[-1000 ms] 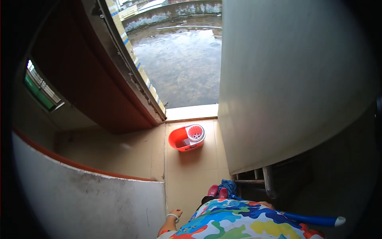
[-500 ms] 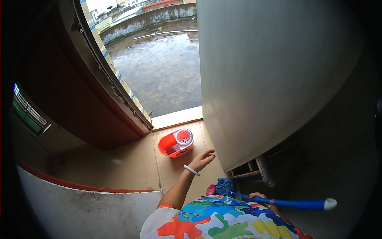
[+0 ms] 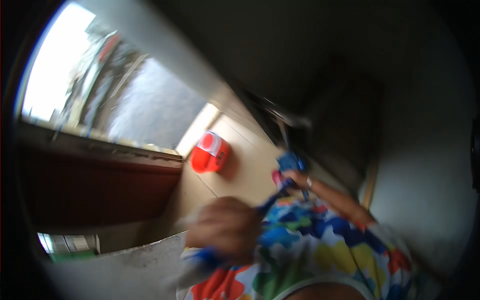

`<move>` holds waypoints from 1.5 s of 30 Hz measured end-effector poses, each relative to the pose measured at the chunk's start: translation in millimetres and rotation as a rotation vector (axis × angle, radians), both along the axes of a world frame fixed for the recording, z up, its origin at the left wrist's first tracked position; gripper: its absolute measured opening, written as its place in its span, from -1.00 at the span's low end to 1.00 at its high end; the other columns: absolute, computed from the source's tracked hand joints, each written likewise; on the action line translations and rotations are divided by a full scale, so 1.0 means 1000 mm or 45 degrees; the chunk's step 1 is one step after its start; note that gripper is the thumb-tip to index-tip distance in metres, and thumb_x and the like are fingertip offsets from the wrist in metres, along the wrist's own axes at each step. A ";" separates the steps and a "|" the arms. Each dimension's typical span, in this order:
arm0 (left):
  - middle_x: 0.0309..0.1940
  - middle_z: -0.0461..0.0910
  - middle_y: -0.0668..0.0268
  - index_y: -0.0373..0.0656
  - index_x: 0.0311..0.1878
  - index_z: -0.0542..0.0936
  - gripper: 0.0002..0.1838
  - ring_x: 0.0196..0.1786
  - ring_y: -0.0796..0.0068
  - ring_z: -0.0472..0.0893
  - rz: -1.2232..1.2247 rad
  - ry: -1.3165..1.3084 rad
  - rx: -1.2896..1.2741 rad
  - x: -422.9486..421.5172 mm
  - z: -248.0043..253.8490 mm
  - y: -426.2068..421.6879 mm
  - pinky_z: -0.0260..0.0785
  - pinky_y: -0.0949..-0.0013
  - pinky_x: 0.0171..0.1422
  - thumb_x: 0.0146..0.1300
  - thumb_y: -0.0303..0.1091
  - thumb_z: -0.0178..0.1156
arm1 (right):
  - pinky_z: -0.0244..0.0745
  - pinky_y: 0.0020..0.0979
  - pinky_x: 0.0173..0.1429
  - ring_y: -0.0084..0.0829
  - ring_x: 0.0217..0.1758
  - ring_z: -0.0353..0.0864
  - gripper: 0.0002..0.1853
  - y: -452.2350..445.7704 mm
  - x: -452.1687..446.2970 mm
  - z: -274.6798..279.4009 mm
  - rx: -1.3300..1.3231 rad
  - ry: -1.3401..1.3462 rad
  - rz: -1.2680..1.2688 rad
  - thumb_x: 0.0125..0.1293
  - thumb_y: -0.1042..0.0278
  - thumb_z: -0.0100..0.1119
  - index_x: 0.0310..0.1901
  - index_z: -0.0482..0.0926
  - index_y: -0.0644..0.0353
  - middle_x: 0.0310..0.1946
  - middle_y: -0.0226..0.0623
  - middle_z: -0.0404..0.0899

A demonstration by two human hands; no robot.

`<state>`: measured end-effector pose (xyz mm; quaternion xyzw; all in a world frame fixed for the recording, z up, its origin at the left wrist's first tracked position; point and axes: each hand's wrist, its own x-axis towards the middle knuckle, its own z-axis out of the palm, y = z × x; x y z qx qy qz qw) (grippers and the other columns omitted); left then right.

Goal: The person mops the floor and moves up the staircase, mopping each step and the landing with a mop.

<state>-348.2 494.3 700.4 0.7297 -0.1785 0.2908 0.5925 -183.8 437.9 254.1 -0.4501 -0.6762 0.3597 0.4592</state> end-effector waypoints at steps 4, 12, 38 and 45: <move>-0.69 0.41 0.46 -0.04 -0.43 0.49 -0.92 -0.70 0.65 0.38 -0.250 -0.349 -0.173 -0.004 0.017 -0.026 0.25 0.59 -0.60 0.17 -0.32 0.14 | 0.49 -0.22 -0.25 -0.16 -0.38 0.61 -0.69 -0.043 -0.003 0.113 -0.165 -0.306 -0.037 -0.15 0.07 0.32 -0.47 0.54 0.10 -0.53 -0.19 0.58; -0.65 0.37 0.50 -0.06 -0.35 0.46 -0.92 -0.64 0.68 0.36 -0.130 -0.183 0.005 0.030 0.039 -0.022 0.22 0.58 -0.59 0.18 -0.31 0.14 | 0.50 -0.24 -0.30 -0.19 -0.44 0.60 -0.75 -0.074 0.033 0.141 -0.214 -0.305 -0.200 -0.16 0.07 0.23 -0.58 0.55 0.08 -0.58 -0.24 0.58; -0.73 0.45 0.46 -0.04 -0.52 0.51 -0.88 -0.72 0.67 0.44 -0.190 0.094 -0.474 0.273 -0.137 0.044 0.29 0.58 -0.59 0.08 -0.36 0.25 | 0.44 -0.21 -0.18 -0.17 -0.24 0.55 -0.86 -0.048 0.221 -0.076 -0.471 0.094 -0.986 -0.10 0.35 0.26 -0.44 0.53 0.04 -0.40 -0.28 0.55; -0.75 0.48 0.45 -0.03 -0.56 0.53 -0.86 -0.74 0.67 0.47 -0.482 0.150 -0.584 0.290 -0.145 0.070 0.31 0.58 -0.59 0.06 -0.37 0.28 | 0.45 -0.19 -0.20 -0.21 -0.28 0.56 -0.89 -0.119 0.228 -0.044 -0.685 -0.162 -1.064 -0.13 0.26 0.25 -0.51 0.53 -0.02 -0.50 -0.36 0.55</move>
